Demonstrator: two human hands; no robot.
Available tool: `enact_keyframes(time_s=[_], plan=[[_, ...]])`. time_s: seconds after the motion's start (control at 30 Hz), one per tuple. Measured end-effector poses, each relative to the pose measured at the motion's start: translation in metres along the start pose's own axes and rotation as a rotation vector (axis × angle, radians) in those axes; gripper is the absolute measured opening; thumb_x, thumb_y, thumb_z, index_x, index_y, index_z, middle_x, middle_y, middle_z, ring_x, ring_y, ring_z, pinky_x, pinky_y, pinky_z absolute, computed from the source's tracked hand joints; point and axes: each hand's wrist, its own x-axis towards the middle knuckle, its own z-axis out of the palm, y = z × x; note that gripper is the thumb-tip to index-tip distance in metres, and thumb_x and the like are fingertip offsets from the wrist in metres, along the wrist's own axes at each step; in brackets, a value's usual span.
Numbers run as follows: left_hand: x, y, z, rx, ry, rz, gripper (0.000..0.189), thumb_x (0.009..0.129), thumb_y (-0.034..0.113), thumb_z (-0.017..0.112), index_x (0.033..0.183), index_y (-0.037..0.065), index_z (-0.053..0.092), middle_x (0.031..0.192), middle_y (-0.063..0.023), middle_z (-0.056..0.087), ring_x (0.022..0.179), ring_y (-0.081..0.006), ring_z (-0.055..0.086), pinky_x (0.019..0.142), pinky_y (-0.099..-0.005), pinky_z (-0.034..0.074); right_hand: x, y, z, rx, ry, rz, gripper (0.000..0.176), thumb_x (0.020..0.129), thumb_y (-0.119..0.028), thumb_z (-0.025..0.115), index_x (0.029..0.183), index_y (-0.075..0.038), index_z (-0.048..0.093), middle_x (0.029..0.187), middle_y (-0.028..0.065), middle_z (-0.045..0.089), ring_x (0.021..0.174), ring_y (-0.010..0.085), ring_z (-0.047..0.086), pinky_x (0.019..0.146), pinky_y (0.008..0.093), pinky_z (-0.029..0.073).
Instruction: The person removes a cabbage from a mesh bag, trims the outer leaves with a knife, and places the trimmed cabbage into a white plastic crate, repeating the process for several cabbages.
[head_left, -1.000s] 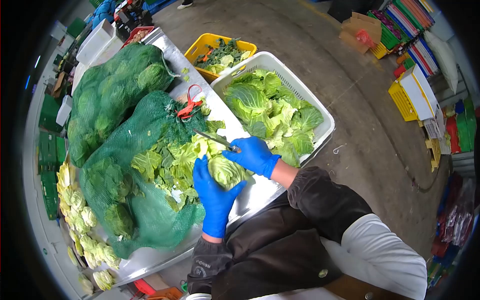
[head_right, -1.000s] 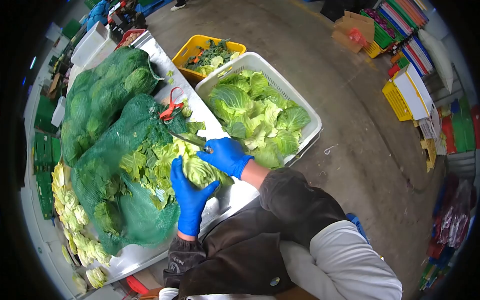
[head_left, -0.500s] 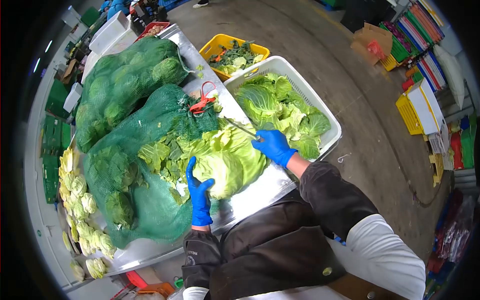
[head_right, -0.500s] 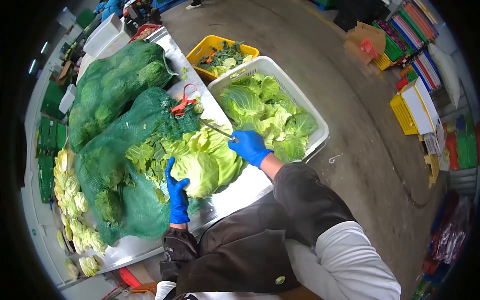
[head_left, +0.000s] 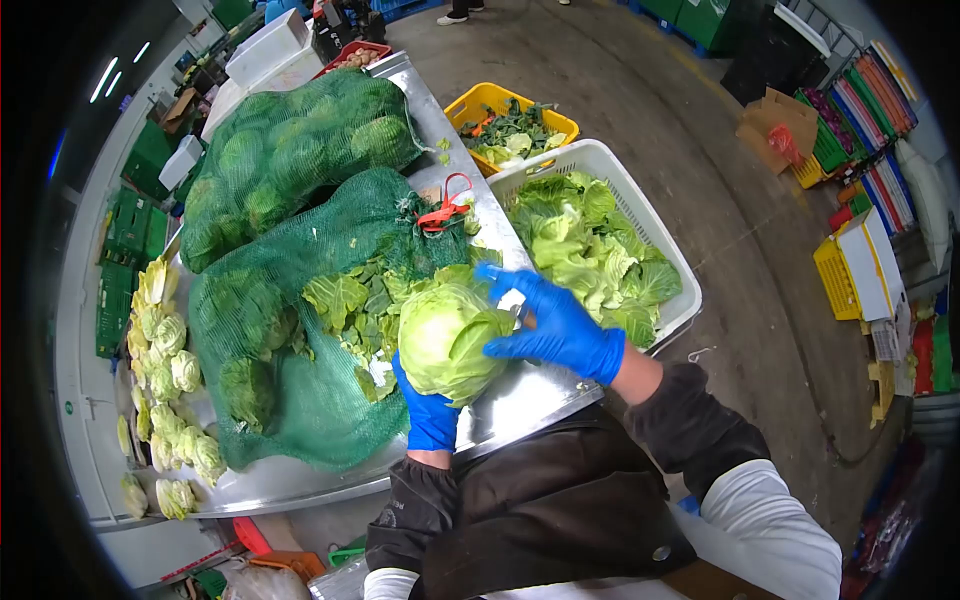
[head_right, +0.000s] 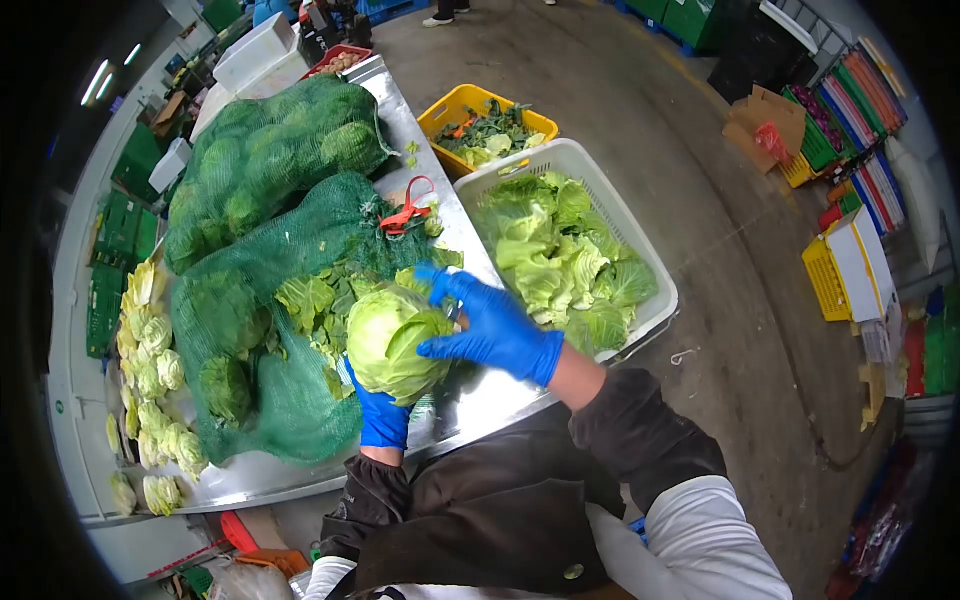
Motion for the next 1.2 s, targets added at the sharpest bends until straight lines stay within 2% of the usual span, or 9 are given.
enact_keyframes(time_s=[0.1, 0.17, 0.23, 0.33, 0.57, 0.7, 0.9, 1.1, 1.2], plan=[[0.002, 0.009, -0.001, -0.171, -0.032, -0.119, 0.053, 0.098, 0.042, 0.038, 0.138, 0.008, 0.041, 0.136, -0.013, 0.048, 0.121, -0.0298, 0.05, 0.102, -0.0479, 0.042, -0.006, 0.048, -0.003, 0.059, -0.07, -0.185, 0.032, 0.079, -0.016, 0.077, 0.107, -0.005, 0.067, 0.088, 0.0029, 0.063, 0.07, 0.0103, 0.056, 0.068, 0.0257, 0.047], [0.003, 0.01, -0.013, -0.182, -0.01, -0.16, 0.058, 0.098, 0.049, 0.033, 0.143, 0.012, 0.035, 0.146, -0.0126, 0.04, 0.129, -0.0322, 0.044, 0.108, -0.0513, 0.036, -0.004, 0.068, -0.027, -0.05, 0.108, 0.329, 0.025, 0.08, -0.009, 0.072, 0.104, -0.007, 0.068, 0.082, 0.0068, 0.063, 0.072, 0.0178, 0.063, 0.068, 0.0292, 0.05], [0.006, 0.008, -0.021, 0.703, -0.155, 0.148, 0.063, 0.095, 0.053, 0.034, 0.143, 0.012, 0.035, 0.145, -0.0131, 0.041, 0.128, -0.033, 0.045, 0.107, -0.0529, 0.036, 0.0, 0.058, -0.042, -0.759, 0.137, 0.17, 0.027, 0.079, -0.008, 0.072, 0.106, -0.006, 0.068, 0.083, 0.0068, 0.065, 0.072, 0.0189, 0.065, 0.068, 0.0297, 0.052], [-0.003, 0.016, 0.021, -0.177, 0.02, -0.198, 0.062, 0.093, 0.05, 0.038, 0.138, 0.009, 0.042, 0.14, -0.0164, 0.046, 0.126, -0.035, 0.048, 0.105, -0.0543, 0.039, 0.007, 0.052, -0.014, 0.019, 0.19, -0.059, 0.048, 0.081, -0.018, 0.076, 0.125, -0.011, 0.059, 0.093, 0.004, 0.066, 0.07, 0.0127, 0.058, 0.068, 0.0258, 0.049], [-0.027, 0.048, 0.063, -0.359, -0.18, -0.368, 0.084, 0.082, 0.04, 0.071, 0.146, 0.008, 0.027, 0.144, -0.0171, 0.04, 0.129, -0.0317, 0.044, 0.106, -0.0483, 0.04, 0.005, 0.013, -0.007, 0.567, -0.133, 0.328, 0.067, 0.083, -0.034, 0.074, 0.139, -0.012, 0.045, 0.056, -0.0027, 0.048, 0.045, 0.0052, 0.041, 0.043, 0.0238, 0.039], [-0.034, 0.061, 0.069, 0.91, -0.331, 0.5, 0.106, 0.066, 0.026, 0.085, 0.15, 0.009, 0.022, 0.153, -0.015, 0.026, 0.139, -0.0315, 0.029, 0.114, -0.0453, 0.027, -0.004, 0.029, -0.008, 0.9, -0.063, 0.533, 0.05, 0.087, -0.049, 0.066, 0.116, -0.009, 0.057, 0.051, -0.0003, 0.044, 0.036, 0.009, 0.04, 0.032, 0.0262, 0.03], [-0.011, 0.007, 0.03, 1.089, -0.252, 0.347, 0.108, 0.057, 0.018, 0.089, 0.146, 0.004, 0.03, 0.146, -0.0178, 0.034, 0.135, -0.0311, 0.035, 0.112, -0.0412, 0.03, -0.016, 0.079, 0.003, 0.872, -0.133, 0.938, 0.057, 0.087, -0.067, 0.051, 0.084, -0.011, 0.06, 0.053, 0.0025, 0.047, 0.032, 0.0104, 0.032, 0.03, 0.0252, 0.023], [0.004, -0.012, 0.035, 1.544, -0.179, 0.137, 0.119, 0.05, 0.031, 0.092, 0.146, 0.002, 0.026, 0.138, -0.0231, 0.036, 0.126, -0.0361, 0.04, 0.106, -0.0421, 0.036, -0.026, 0.128, 0.007, 0.616, -0.061, 1.073, 0.064, 0.088, -0.068, 0.047, 0.094, -0.007, 0.062, 0.063, 0.0074, 0.06, 0.05, 0.0136, 0.051, 0.045, 0.0319, 0.039], [0.021, -0.024, 0.038, 1.623, -0.192, 0.238, 0.122, 0.051, 0.037, 0.091, 0.143, -0.006, 0.023, 0.139, -0.0269, 0.032, 0.128, -0.0407, 0.037, 0.109, -0.0426, 0.032, -0.028, 0.1, -0.002, -0.509, 0.216, 0.49, 0.069, 0.091, -0.059, 0.048, 0.121, 0.003, 0.05, 0.069, 0.0176, 0.063, 0.066, 0.0335, 0.065, 0.057, 0.0419, 0.049]])
